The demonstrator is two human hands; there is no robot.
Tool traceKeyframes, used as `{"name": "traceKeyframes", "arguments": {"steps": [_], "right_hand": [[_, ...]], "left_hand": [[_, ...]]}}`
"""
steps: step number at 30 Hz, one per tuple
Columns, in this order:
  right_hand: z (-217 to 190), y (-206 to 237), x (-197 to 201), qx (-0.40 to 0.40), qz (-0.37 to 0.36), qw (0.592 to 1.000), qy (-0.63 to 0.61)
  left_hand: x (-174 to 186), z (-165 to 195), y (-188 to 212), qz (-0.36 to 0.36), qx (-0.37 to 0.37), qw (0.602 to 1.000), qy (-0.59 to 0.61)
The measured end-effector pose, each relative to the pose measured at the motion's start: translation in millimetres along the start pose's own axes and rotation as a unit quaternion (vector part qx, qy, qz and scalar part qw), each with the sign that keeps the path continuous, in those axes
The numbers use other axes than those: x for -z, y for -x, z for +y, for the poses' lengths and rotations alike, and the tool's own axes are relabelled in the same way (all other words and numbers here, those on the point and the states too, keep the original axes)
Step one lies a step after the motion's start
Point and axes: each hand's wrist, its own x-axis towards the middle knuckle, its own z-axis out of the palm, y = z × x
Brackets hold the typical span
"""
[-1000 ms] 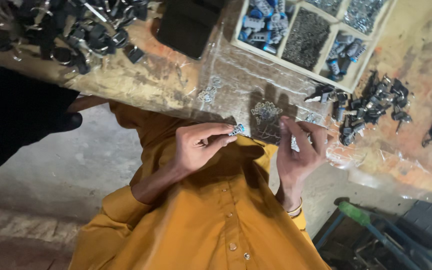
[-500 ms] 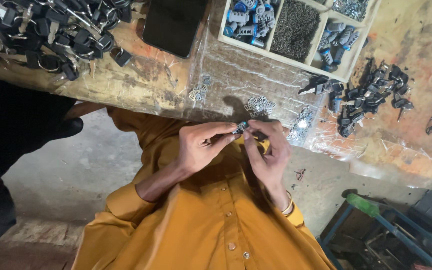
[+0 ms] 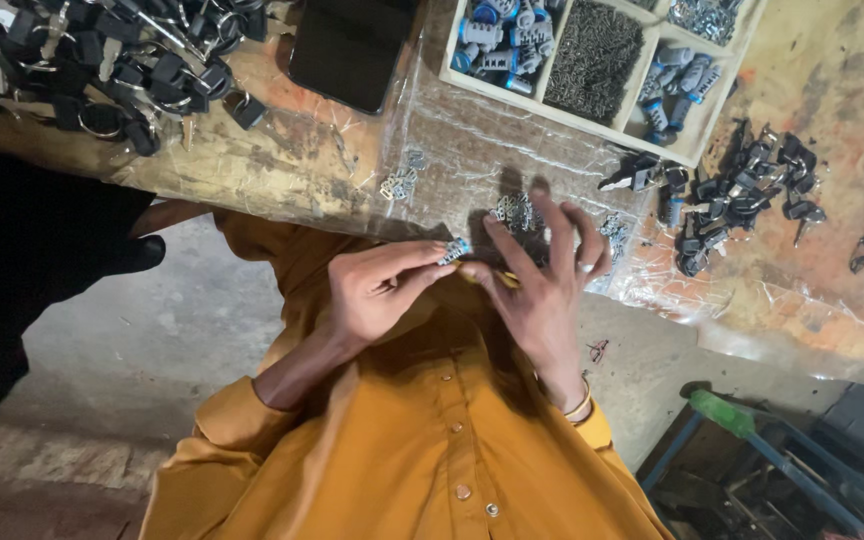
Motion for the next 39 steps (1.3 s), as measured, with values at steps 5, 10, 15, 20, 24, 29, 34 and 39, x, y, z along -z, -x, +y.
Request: {"name": "traceKeyframes", "arguments": {"steps": [5,10,15,20,24,29,34,39], "right_hand": [[-4,3,1,-0.017,-0.009,0.998,-0.054],[-3,4,2,-0.001,-0.034,0.999,-0.016],[-4,4,2,-0.024,-0.005,0.997,-0.069],[-3,6,0,-0.011,0.012,0.998,-0.057],[-1,10,-5,0.047,0.061,0.996,-0.041],[4,15,-7,0.04,0.035,0.997,-0.053],[-4,12,-13,-0.004,0.067,0.987,-0.146],[-25,4,-24,-0.049,0.068,0.947,-0.311]], "left_hand": [[5,1,-1,0.018,0.032,0.999,0.011],[4,-1,0,0.02,0.02,1.0,-0.004],[4,-4,2,0.02,0.009,1.0,0.02],[3,-7,4,0.021,0.033,0.999,0.025],[3,-7,2,0.02,0.03,0.999,0.028],[6,-3,-1,0.009,0.031,0.999,0.02],[6,1,-2,0.018,0.001,1.0,-0.013],[8,3,0,0.019,-0.013,0.999,-0.039]]}}
